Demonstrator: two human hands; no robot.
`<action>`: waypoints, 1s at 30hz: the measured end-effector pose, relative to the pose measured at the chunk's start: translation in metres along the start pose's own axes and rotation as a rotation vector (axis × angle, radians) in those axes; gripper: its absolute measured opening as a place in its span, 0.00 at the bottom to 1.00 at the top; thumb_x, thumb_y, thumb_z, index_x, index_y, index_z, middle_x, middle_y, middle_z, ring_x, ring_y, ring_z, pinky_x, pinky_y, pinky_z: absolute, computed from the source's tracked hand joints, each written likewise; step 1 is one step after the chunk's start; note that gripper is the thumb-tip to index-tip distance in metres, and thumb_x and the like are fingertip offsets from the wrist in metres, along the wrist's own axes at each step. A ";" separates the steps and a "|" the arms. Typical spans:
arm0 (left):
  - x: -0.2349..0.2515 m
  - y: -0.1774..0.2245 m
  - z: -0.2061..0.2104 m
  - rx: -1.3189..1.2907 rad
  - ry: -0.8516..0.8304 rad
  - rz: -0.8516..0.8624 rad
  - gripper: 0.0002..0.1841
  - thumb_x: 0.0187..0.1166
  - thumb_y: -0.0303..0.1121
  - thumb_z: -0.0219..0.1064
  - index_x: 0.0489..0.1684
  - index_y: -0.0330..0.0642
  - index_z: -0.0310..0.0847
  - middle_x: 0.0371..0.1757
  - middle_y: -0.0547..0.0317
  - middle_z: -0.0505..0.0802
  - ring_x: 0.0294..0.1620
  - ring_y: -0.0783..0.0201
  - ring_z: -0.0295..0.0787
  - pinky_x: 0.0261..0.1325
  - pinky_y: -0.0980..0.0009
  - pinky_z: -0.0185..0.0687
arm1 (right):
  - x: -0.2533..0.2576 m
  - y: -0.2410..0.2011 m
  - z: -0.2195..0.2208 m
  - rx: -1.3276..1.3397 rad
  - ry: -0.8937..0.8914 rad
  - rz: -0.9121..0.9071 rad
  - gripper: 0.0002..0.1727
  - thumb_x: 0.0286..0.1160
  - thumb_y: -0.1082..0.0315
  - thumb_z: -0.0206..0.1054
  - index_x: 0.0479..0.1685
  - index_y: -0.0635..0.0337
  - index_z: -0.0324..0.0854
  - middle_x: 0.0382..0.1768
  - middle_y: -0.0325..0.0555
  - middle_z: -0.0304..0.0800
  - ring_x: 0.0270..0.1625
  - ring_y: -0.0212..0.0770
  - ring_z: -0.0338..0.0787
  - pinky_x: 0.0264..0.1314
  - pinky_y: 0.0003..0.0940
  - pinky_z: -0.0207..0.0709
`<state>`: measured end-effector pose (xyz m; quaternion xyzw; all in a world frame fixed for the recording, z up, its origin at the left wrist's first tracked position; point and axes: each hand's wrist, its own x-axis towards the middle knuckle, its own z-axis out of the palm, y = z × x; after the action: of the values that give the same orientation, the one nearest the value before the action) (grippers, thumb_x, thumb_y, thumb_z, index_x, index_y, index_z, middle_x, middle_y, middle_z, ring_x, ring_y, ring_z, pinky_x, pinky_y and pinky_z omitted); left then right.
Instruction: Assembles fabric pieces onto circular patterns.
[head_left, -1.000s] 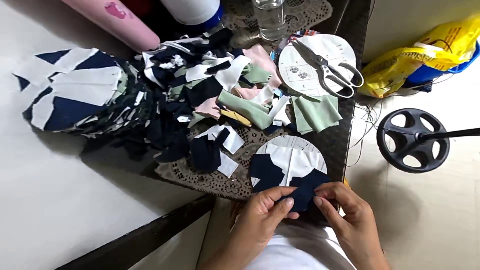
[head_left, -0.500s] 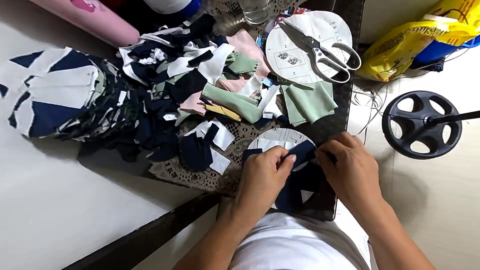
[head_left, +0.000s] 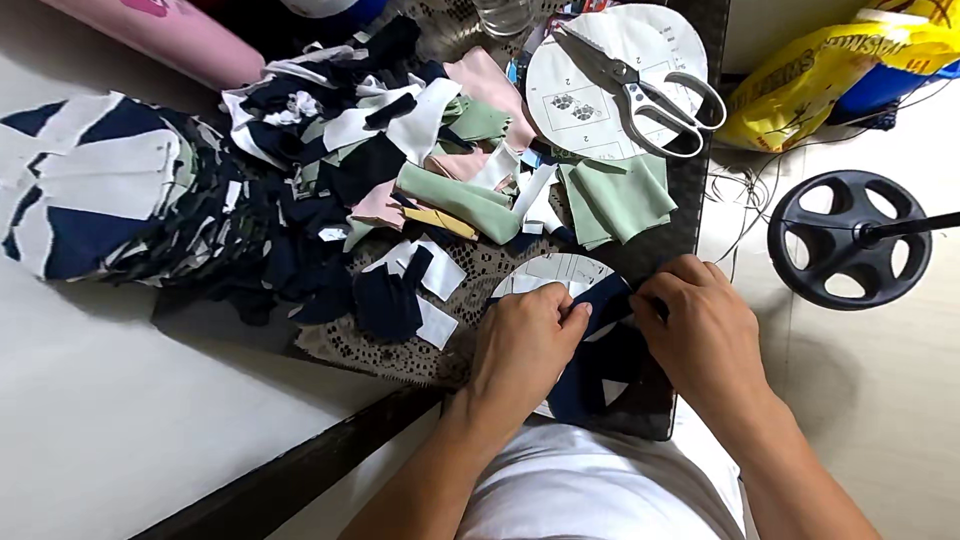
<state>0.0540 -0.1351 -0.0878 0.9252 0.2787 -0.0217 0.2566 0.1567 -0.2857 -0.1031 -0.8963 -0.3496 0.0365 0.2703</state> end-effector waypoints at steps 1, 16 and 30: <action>0.000 0.000 0.000 0.000 0.003 0.001 0.16 0.79 0.44 0.68 0.22 0.46 0.85 0.14 0.68 0.79 0.17 0.71 0.75 0.24 0.68 0.70 | 0.001 0.000 0.000 -0.004 -0.003 -0.002 0.06 0.67 0.68 0.75 0.25 0.58 0.90 0.35 0.48 0.88 0.41 0.51 0.87 0.37 0.48 0.78; 0.001 0.000 0.001 -0.017 0.023 0.003 0.16 0.77 0.44 0.71 0.20 0.46 0.84 0.14 0.68 0.77 0.16 0.70 0.73 0.23 0.67 0.69 | -0.005 0.022 -0.014 0.179 0.045 0.036 0.05 0.73 0.73 0.68 0.39 0.60 0.89 0.38 0.48 0.87 0.38 0.44 0.88 0.37 0.42 0.83; 0.001 0.000 0.002 -0.011 0.030 0.000 0.17 0.78 0.44 0.70 0.19 0.47 0.82 0.13 0.68 0.77 0.16 0.71 0.74 0.23 0.68 0.68 | -0.008 0.028 0.017 0.177 0.147 -0.202 0.12 0.76 0.66 0.66 0.44 0.42 0.96 0.77 0.57 0.79 0.86 0.70 0.63 0.78 0.69 0.58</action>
<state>0.0551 -0.1358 -0.0901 0.9239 0.2828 -0.0063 0.2577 0.1628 -0.3002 -0.1327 -0.8295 -0.4125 -0.0260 0.3757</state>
